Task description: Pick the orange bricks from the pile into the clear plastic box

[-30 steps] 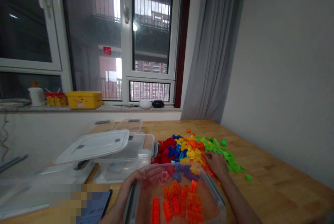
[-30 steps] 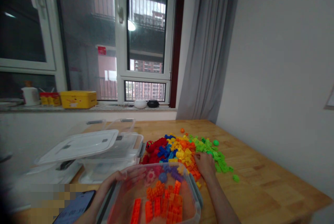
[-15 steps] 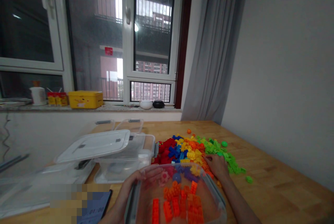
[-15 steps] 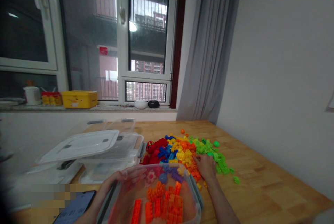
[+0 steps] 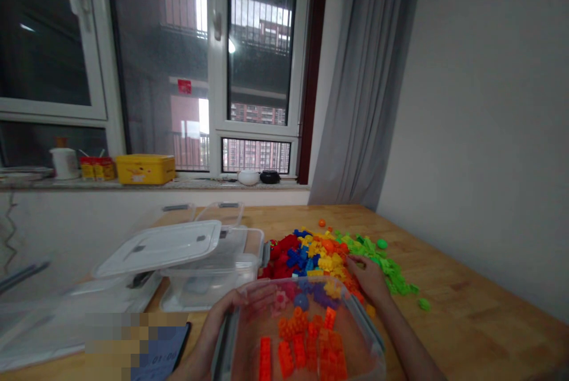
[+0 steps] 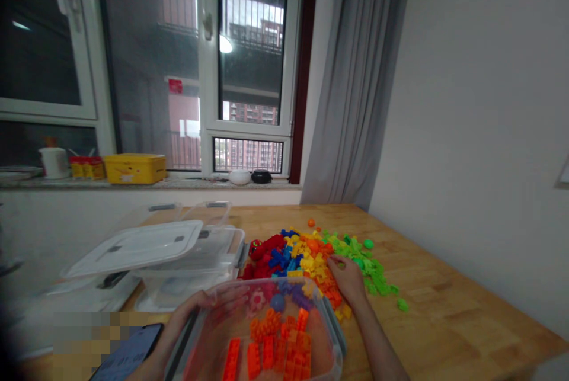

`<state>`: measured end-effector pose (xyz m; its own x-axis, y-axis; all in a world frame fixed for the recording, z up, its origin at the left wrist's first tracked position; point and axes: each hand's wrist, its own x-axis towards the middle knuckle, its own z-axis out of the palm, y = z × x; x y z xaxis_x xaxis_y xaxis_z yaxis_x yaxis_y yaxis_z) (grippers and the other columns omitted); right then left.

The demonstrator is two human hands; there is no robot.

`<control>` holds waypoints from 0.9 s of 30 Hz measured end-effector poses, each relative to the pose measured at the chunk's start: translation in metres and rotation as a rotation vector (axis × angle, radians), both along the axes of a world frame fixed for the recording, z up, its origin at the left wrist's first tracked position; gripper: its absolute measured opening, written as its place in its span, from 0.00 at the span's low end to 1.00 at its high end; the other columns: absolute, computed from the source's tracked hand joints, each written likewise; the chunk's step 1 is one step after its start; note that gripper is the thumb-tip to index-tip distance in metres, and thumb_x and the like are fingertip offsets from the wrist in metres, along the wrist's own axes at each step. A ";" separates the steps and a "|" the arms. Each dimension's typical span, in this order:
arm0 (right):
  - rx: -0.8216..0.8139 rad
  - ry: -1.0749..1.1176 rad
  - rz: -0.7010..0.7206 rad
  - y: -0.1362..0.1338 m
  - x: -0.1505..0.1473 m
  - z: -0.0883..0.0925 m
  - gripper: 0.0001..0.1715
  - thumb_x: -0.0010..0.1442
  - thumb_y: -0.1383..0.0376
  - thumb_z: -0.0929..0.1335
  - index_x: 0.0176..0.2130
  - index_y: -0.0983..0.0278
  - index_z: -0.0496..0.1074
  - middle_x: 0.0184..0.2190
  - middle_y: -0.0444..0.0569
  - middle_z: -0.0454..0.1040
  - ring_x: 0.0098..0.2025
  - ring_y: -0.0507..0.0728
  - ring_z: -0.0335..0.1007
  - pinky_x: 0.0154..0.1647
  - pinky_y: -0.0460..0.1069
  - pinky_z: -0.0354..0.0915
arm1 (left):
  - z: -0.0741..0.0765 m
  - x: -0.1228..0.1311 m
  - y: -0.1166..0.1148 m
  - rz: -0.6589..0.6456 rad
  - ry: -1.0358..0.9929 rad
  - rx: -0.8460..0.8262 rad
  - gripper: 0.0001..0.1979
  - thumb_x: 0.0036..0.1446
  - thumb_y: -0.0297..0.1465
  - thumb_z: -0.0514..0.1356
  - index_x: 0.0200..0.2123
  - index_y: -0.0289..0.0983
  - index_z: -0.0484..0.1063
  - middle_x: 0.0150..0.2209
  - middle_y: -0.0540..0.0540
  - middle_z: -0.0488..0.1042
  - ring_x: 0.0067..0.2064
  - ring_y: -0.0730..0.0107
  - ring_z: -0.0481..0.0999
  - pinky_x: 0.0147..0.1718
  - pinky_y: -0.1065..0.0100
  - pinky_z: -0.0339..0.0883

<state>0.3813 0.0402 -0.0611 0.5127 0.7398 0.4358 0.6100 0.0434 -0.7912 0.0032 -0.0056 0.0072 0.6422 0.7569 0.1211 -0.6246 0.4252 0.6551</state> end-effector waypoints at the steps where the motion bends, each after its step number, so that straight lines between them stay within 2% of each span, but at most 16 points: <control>1: 0.027 0.087 0.040 -0.001 -0.003 0.003 0.23 0.51 0.51 0.70 0.40 0.65 0.80 0.39 0.54 0.82 0.42 0.63 0.76 0.42 0.52 0.68 | 0.000 0.000 0.000 0.005 0.010 0.004 0.25 0.50 0.23 0.50 0.49 0.30 0.76 0.49 0.38 0.82 0.59 0.52 0.73 0.65 0.53 0.53; 3: 0.104 0.346 0.148 -0.005 -0.012 0.010 0.24 0.49 0.51 0.72 0.40 0.64 0.80 0.40 0.52 0.81 0.43 0.61 0.75 0.41 0.51 0.68 | 0.000 0.000 0.000 0.014 0.033 0.010 0.24 0.49 0.23 0.50 0.49 0.29 0.76 0.48 0.37 0.82 0.58 0.51 0.74 0.65 0.53 0.52; 6: 0.186 0.737 0.380 -0.014 -0.026 0.020 0.18 0.46 0.54 0.75 0.34 0.63 0.78 0.33 0.47 0.80 0.33 0.55 0.72 0.31 0.47 0.66 | 0.000 0.000 0.001 0.016 0.046 0.015 0.24 0.48 0.23 0.51 0.48 0.30 0.77 0.48 0.38 0.82 0.58 0.51 0.74 0.65 0.53 0.52; 8: 0.182 0.893 0.557 -0.020 -0.035 0.024 0.15 0.46 0.56 0.76 0.31 0.64 0.77 0.28 0.45 0.77 0.27 0.52 0.67 0.26 0.45 0.63 | 0.000 0.000 0.002 0.012 0.045 0.012 0.24 0.49 0.23 0.52 0.48 0.31 0.77 0.49 0.38 0.82 0.58 0.51 0.73 0.65 0.53 0.52; 10: 0.148 0.979 0.688 -0.027 -0.041 0.025 0.14 0.46 0.59 0.77 0.30 0.65 0.76 0.25 0.43 0.75 0.26 0.50 0.65 0.26 0.44 0.62 | 0.000 0.000 0.002 0.006 0.037 0.007 0.23 0.50 0.24 0.51 0.48 0.31 0.77 0.49 0.38 0.82 0.59 0.51 0.73 0.65 0.53 0.52; 13: 0.041 1.030 0.803 -0.036 -0.046 0.025 0.14 0.45 0.62 0.78 0.32 0.65 0.76 0.27 0.44 0.76 0.28 0.51 0.69 0.33 0.46 0.66 | -0.001 0.001 0.003 -0.018 0.019 0.013 0.24 0.48 0.23 0.51 0.47 0.29 0.77 0.48 0.37 0.82 0.58 0.50 0.74 0.65 0.52 0.51; 17: -0.093 0.989 0.901 -0.046 -0.049 0.026 0.18 0.44 0.62 0.78 0.36 0.65 0.77 0.32 0.47 0.80 0.33 0.55 0.75 0.40 0.50 0.68 | -0.003 0.000 0.004 -0.007 0.020 0.001 0.24 0.48 0.23 0.51 0.48 0.31 0.76 0.48 0.39 0.82 0.59 0.52 0.73 0.66 0.53 0.51; 23: -0.132 0.927 0.931 -0.047 -0.045 0.023 0.19 0.44 0.63 0.78 0.38 0.63 0.78 0.34 0.46 0.80 0.35 0.55 0.75 0.42 0.51 0.66 | 0.002 0.001 0.002 -0.002 0.036 0.020 0.24 0.47 0.23 0.51 0.47 0.29 0.77 0.47 0.38 0.83 0.59 0.52 0.73 0.65 0.54 0.52; 27: -0.127 0.834 0.992 -0.042 -0.041 0.019 0.21 0.40 0.60 0.80 0.35 0.63 0.79 0.36 0.46 0.78 0.35 0.54 0.72 0.39 0.48 0.65 | 0.004 0.002 0.000 0.034 0.046 0.022 0.23 0.48 0.22 0.51 0.47 0.29 0.77 0.48 0.39 0.82 0.59 0.52 0.73 0.65 0.55 0.53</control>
